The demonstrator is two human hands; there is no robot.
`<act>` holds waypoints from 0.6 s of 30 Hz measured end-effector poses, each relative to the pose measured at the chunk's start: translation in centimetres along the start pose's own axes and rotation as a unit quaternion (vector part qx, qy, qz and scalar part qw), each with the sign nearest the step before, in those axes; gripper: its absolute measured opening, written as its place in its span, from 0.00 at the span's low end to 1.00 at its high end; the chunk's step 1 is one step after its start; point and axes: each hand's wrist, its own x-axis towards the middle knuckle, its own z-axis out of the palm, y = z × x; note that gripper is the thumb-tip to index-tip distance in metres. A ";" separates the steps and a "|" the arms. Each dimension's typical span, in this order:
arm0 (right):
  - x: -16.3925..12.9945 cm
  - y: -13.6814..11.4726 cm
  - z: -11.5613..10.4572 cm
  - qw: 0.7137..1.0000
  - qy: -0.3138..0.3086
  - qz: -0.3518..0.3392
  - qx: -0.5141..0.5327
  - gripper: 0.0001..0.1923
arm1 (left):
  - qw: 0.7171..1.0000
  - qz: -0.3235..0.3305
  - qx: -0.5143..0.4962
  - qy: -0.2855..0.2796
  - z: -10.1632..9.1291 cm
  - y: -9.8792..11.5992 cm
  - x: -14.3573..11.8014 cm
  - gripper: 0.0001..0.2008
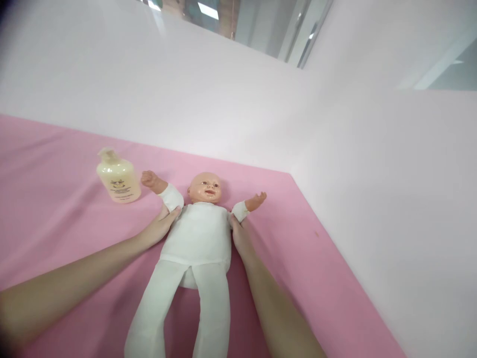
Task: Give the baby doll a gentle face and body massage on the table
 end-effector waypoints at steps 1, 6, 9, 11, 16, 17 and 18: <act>-0.2 -0.3 0.1 1.000 0.005 0.003 -0.002 0.26 | 1.000 0.004 0.001 -0.005 0.0 0.1 0.0 0.32; -0.7 -1.0 0.1 1.000 0.014 0.011 -0.012 0.24 | 0.999 0.020 0.029 -0.027 -0.1 0.0 0.1 0.30; -0.7 -1.0 0.1 1.000 0.014 0.015 -0.013 0.24 | 0.999 0.014 0.040 -0.023 -0.1 -0.1 0.2 0.28; -0.8 -1.3 0.2 1.000 0.013 0.015 -0.014 0.24 | 0.999 0.012 0.042 -0.016 -0.1 -0.1 0.1 0.28; -1.3 -1.9 0.2 0.999 0.010 0.028 -0.024 0.29 | 1.000 0.000 0.022 0.001 0.1 0.3 -0.1 0.30; -1.3 -1.8 0.1 0.999 0.011 0.026 -0.027 0.31 | 1.000 0.000 0.015 0.005 0.2 0.3 -0.1 0.30; -1.3 -1.6 -0.1 0.999 0.017 0.016 -0.030 0.33 | 1.000 0.000 0.007 0.011 0.2 0.4 -0.1 0.30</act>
